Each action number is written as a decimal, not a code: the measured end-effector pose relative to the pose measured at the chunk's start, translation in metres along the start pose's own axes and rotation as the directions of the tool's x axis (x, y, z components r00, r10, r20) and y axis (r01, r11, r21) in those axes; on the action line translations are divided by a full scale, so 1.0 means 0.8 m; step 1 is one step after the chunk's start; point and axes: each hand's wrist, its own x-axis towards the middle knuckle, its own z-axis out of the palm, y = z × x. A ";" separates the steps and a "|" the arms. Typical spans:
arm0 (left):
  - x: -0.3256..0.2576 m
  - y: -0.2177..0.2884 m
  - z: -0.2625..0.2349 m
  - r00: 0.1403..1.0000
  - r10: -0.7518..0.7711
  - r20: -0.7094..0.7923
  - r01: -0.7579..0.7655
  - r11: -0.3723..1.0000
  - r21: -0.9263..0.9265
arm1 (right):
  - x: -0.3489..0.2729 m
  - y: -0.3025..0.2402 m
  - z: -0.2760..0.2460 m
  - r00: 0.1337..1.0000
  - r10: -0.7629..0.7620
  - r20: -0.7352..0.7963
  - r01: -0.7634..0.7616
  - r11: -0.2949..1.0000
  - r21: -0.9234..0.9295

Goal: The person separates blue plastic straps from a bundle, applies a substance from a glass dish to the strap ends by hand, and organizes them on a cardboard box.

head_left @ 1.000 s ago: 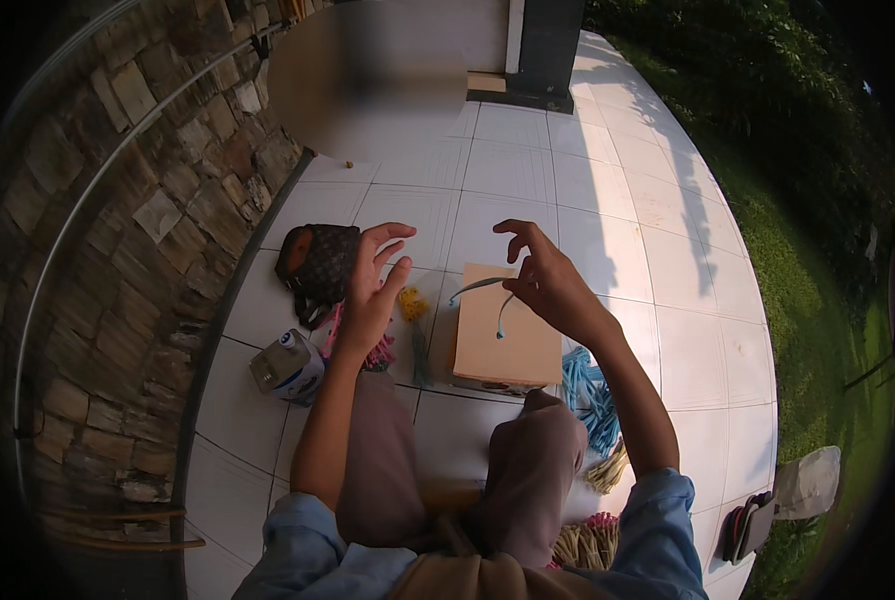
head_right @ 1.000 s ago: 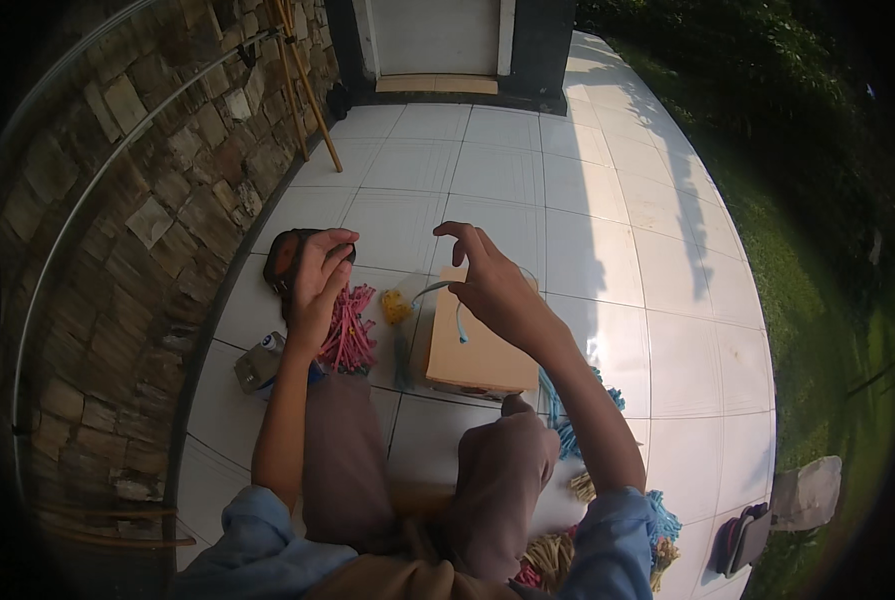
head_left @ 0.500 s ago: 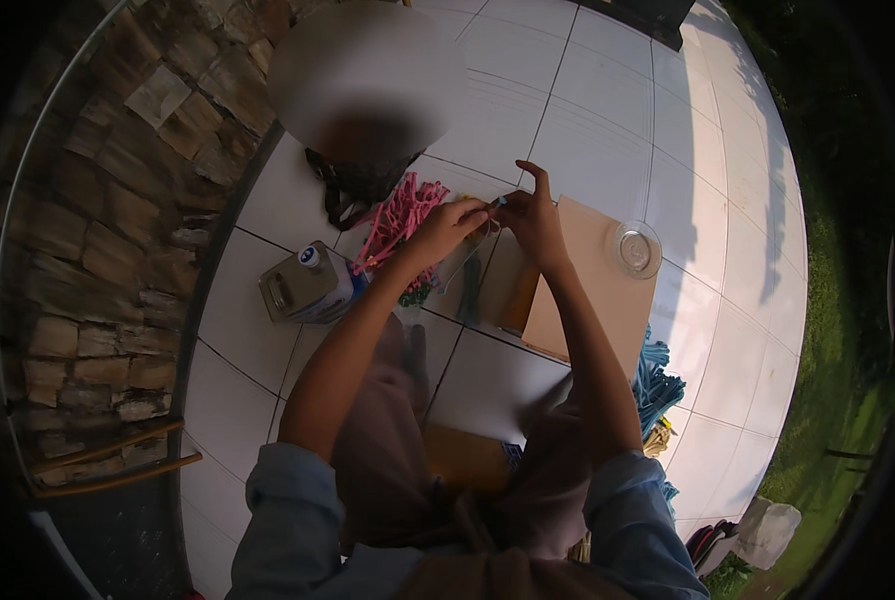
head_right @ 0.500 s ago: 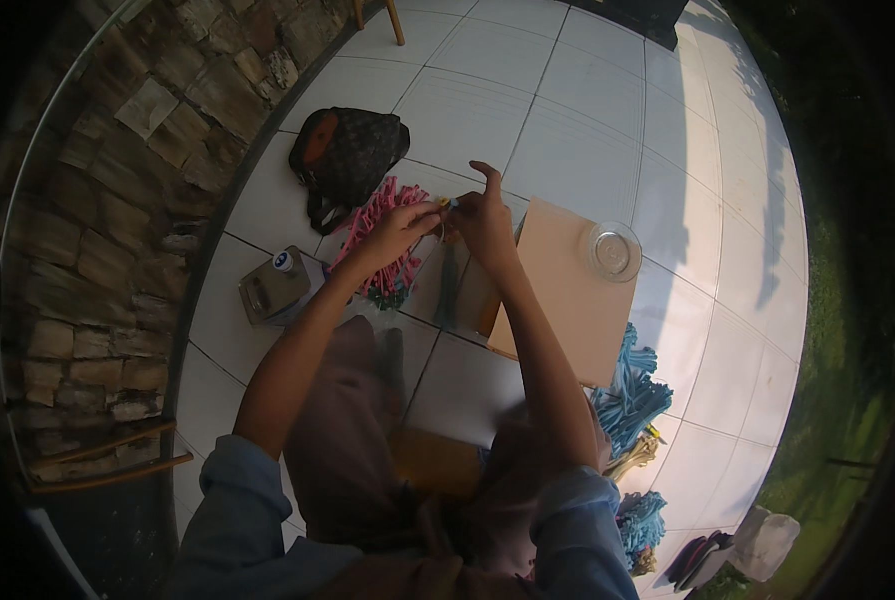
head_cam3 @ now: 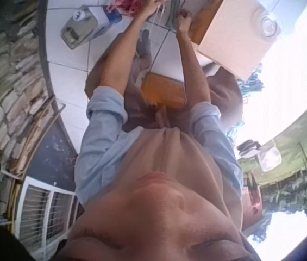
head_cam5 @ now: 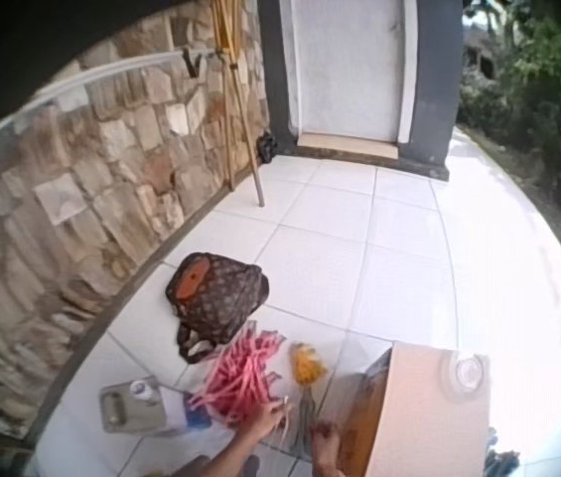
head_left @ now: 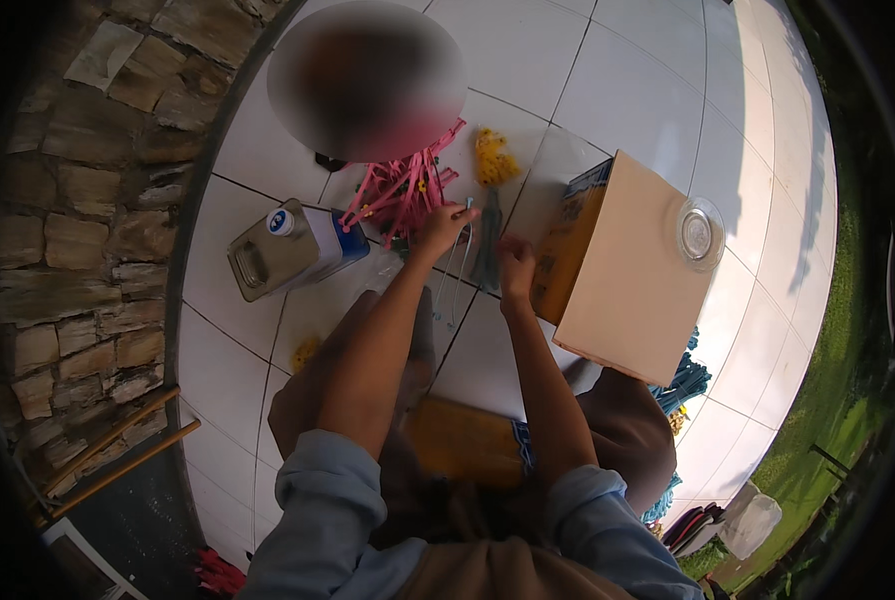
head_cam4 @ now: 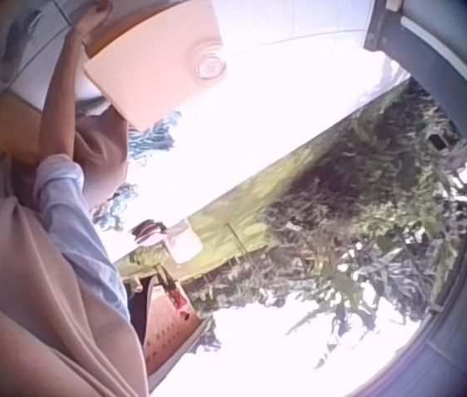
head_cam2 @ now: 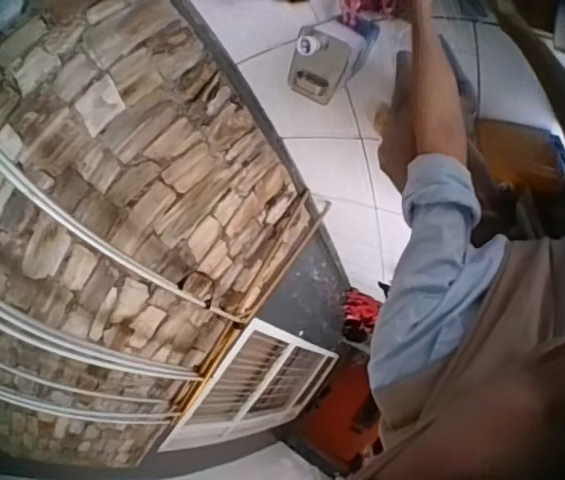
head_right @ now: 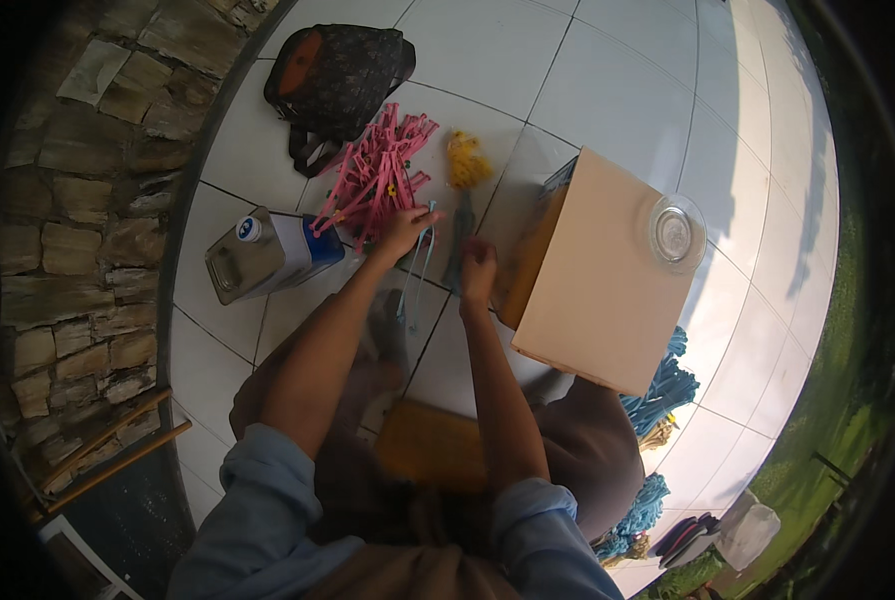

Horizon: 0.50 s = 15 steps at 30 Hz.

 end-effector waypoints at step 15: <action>0.075 -0.052 0.067 0.935 0.074 -0.347 0.007 0.974 0.228 | 0.026 0.092 0.003 0.975 0.082 -0.206 -0.140 0.948 -0.285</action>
